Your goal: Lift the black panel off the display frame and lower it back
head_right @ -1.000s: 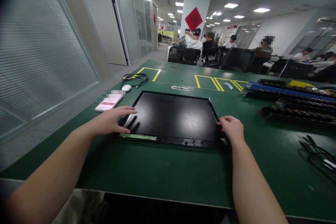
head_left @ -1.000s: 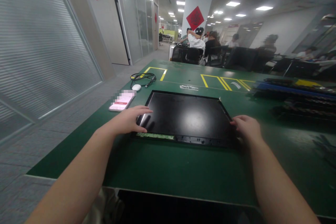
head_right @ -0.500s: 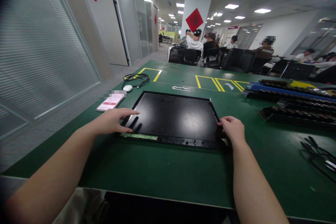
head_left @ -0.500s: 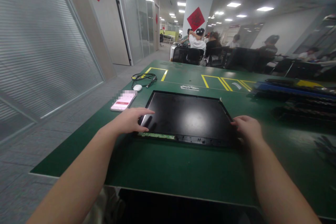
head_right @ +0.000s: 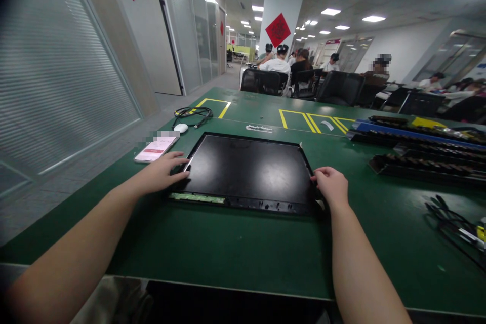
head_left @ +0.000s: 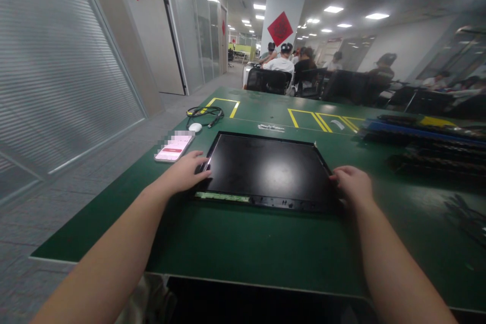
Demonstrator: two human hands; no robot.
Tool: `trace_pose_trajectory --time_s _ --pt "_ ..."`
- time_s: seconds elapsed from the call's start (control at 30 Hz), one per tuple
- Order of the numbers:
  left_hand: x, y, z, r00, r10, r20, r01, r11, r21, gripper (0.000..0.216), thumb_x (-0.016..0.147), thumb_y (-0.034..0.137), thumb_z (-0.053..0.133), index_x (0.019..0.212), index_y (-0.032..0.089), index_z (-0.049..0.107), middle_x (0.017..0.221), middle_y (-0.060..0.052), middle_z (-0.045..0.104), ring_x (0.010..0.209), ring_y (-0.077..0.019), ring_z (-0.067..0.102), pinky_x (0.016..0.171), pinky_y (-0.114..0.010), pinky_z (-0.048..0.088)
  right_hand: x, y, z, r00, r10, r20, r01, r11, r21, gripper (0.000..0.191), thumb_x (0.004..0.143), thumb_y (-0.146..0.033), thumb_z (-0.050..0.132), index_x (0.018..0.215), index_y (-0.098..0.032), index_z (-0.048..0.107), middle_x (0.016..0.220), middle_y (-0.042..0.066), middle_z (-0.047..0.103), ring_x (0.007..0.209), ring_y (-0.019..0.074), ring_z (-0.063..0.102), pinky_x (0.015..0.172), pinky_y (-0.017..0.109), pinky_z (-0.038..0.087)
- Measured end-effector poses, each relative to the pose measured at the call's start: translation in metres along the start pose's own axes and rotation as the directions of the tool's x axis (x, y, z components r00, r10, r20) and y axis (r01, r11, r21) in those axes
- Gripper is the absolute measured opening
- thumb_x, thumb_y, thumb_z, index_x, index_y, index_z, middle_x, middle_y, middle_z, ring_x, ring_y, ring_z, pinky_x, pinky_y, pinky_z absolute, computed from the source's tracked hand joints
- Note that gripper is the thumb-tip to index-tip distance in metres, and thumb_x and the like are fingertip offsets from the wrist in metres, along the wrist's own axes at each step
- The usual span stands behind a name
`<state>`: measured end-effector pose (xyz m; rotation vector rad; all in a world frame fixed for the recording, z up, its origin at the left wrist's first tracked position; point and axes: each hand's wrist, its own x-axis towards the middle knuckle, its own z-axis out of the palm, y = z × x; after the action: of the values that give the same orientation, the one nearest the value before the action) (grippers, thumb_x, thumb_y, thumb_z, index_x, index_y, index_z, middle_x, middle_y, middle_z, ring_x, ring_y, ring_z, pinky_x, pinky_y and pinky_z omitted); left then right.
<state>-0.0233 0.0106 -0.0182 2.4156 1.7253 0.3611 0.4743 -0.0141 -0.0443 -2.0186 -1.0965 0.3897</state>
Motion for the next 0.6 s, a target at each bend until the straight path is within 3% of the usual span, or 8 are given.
trace_pose_trajectory --time_s 0.17,0.4,0.6 --pt "0.006 0.001 0.010 1.000 -0.030 -0.001 0.030 0.996 0.089 0.051 0.090 0.028 0.041 0.124 0.008 0.074 0.141 -0.022 0.061 0.131 -0.0369 0.057 0.113 -0.046 0.041 0.007 0.010 0.002 0.996 -0.058 -0.062 0.056 0.997 -0.048 0.031 0.072 -0.033 0.058 0.093 -0.020 0.077 0.083 0.007 0.077 0.067 0.0196 0.065 0.060 0.029 0.050" --pt "0.009 0.006 0.012 1.000 -0.026 0.009 0.025 0.992 0.123 0.055 0.080 0.015 0.043 0.127 0.005 0.071 0.134 -0.021 0.067 0.124 -0.0333 0.062 0.111 -0.041 0.043 0.013 0.013 0.007 0.995 -0.007 0.095 0.022 0.987 -0.160 0.045 0.072 -0.025 0.056 0.111 -0.022 0.079 0.074 0.005 0.074 0.069 0.0213 0.066 0.065 0.032 0.051" --pt "0.011 0.003 0.012 0.999 -0.046 0.013 0.045 0.997 0.070 0.056 0.077 0.015 0.045 0.126 0.006 0.072 0.133 -0.020 0.068 0.125 -0.0311 0.061 0.112 -0.038 0.043 0.010 0.008 0.011 0.988 -0.012 0.151 0.046 0.973 -0.226 0.045 0.076 -0.026 0.058 0.115 -0.022 0.078 0.094 0.008 0.078 0.081 0.0222 0.069 0.074 0.032 0.053"
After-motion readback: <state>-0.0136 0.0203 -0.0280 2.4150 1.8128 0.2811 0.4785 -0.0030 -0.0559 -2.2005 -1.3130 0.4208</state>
